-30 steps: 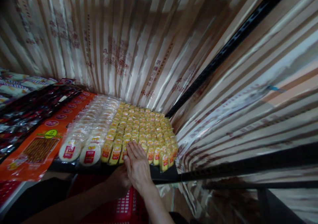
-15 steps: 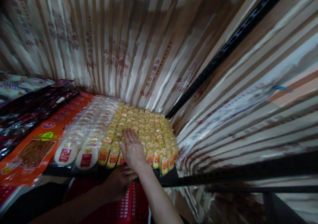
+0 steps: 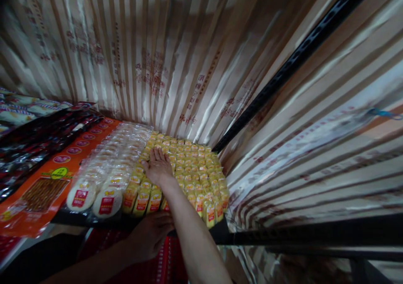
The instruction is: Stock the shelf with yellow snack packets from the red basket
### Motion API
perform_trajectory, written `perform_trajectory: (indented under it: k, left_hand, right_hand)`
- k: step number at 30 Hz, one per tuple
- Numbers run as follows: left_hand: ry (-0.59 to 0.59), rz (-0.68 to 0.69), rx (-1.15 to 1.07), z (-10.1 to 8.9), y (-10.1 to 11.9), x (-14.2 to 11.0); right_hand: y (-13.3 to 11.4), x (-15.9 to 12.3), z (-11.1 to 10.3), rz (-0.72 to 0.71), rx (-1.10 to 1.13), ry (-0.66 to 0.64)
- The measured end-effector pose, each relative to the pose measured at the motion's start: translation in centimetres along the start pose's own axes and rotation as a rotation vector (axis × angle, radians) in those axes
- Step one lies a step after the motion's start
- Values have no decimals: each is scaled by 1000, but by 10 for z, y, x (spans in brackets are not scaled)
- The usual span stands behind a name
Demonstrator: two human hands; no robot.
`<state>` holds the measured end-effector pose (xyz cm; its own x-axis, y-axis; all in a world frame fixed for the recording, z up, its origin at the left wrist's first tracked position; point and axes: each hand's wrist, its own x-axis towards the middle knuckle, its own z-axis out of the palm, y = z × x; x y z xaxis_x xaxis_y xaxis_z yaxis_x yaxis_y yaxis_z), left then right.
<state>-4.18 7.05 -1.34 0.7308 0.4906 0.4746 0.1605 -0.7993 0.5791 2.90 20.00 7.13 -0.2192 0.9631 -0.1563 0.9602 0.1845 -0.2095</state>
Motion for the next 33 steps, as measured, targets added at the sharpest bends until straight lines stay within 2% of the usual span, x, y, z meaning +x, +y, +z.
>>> perform_trajectory:
  k: [4,10,16,22,28,33]
  left_hand:
    - [91,15,-4,3,0,-1]
    - [-2,9,20,0,0,-1]
    - [-15,-11,-6,3,-1,0]
    - [-35,-30,-13,6,-2,-1]
    - [5,-25,11,6,-1,-1]
    - [93,-7,28,12,-2,-2]
  right_hand:
    - [0,-2,-1,0,16,5]
    - [-1,16,-7,34,24,33]
    - [-3,21,-8,23,1,-5]
    - [3,37,-12,36,-9,76]
    - [7,40,-2,16,-10,74]
    - [9,48,-9,21,-28,125]
